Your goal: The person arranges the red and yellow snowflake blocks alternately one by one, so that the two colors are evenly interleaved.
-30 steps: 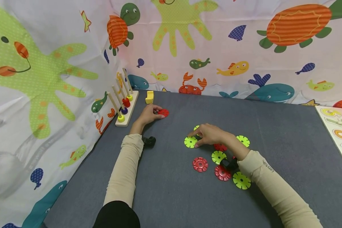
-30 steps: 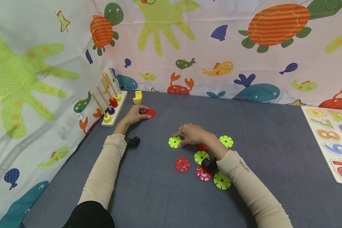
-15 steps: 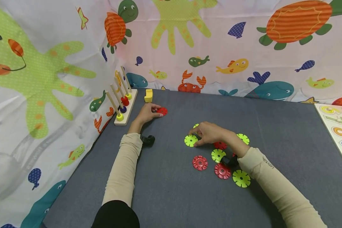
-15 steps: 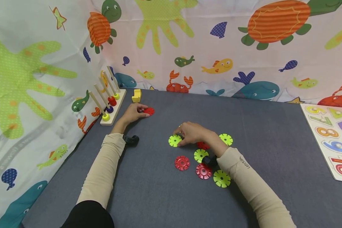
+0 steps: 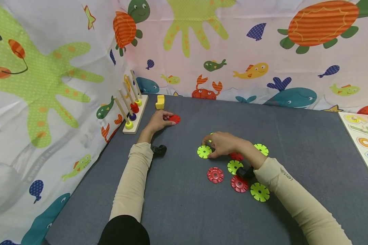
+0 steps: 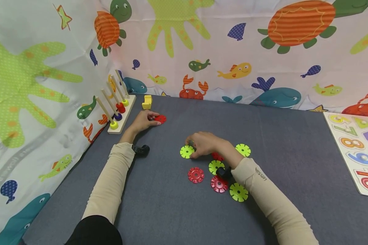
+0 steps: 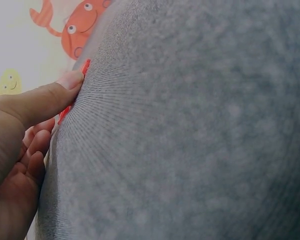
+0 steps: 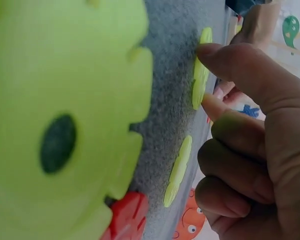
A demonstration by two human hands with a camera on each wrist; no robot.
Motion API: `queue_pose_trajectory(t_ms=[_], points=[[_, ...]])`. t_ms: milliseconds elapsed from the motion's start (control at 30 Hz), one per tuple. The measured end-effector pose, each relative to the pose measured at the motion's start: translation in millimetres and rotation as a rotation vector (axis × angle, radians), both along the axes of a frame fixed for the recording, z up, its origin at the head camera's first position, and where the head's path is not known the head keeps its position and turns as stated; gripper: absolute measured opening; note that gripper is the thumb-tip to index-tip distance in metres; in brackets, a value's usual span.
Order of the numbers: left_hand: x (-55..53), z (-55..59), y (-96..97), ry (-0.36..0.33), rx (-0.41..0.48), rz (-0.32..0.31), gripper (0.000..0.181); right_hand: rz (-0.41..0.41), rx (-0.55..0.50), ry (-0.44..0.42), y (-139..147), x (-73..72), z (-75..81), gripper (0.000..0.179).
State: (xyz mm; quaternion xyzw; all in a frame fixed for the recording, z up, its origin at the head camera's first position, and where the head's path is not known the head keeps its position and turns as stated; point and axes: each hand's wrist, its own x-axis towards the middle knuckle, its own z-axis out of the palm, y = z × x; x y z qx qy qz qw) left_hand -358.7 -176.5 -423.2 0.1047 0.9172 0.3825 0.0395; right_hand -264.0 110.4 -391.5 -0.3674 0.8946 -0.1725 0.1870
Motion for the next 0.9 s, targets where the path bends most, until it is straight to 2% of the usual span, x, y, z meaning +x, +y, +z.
queue_pose_trajectory(t_ms=[167,400,500,633,767,900], points=[[-0.8,-1.6,-0.7,-0.007,0.005,0.006,0.044,0.007,0.035,0.062,-1,1.8,1.4,0.046],[-1.2,-2.5,-0.7,-0.029,0.016,0.007,0.045,-0.008,-0.047,0.071,5,-3.9,12.3,0.043],[-2.7,-0.2,-4.7,-0.016,0.005,0.010,0.045,-0.036,-0.070,0.084,3,-16.7,20.5,0.043],[-3.6,1.1,-7.0,0.000,-0.018,0.012,0.044,-0.094,-0.044,0.146,-6,-40.4,25.5,0.044],[-2.8,-0.6,-5.0,0.009,-0.023,0.000,0.045,-0.155,-0.003,0.183,-19,-62.7,20.5,0.046],[-0.8,-1.8,-3.8,-0.006,-0.006,0.000,0.044,-0.183,0.034,0.214,-35,-75.4,11.8,0.050]])
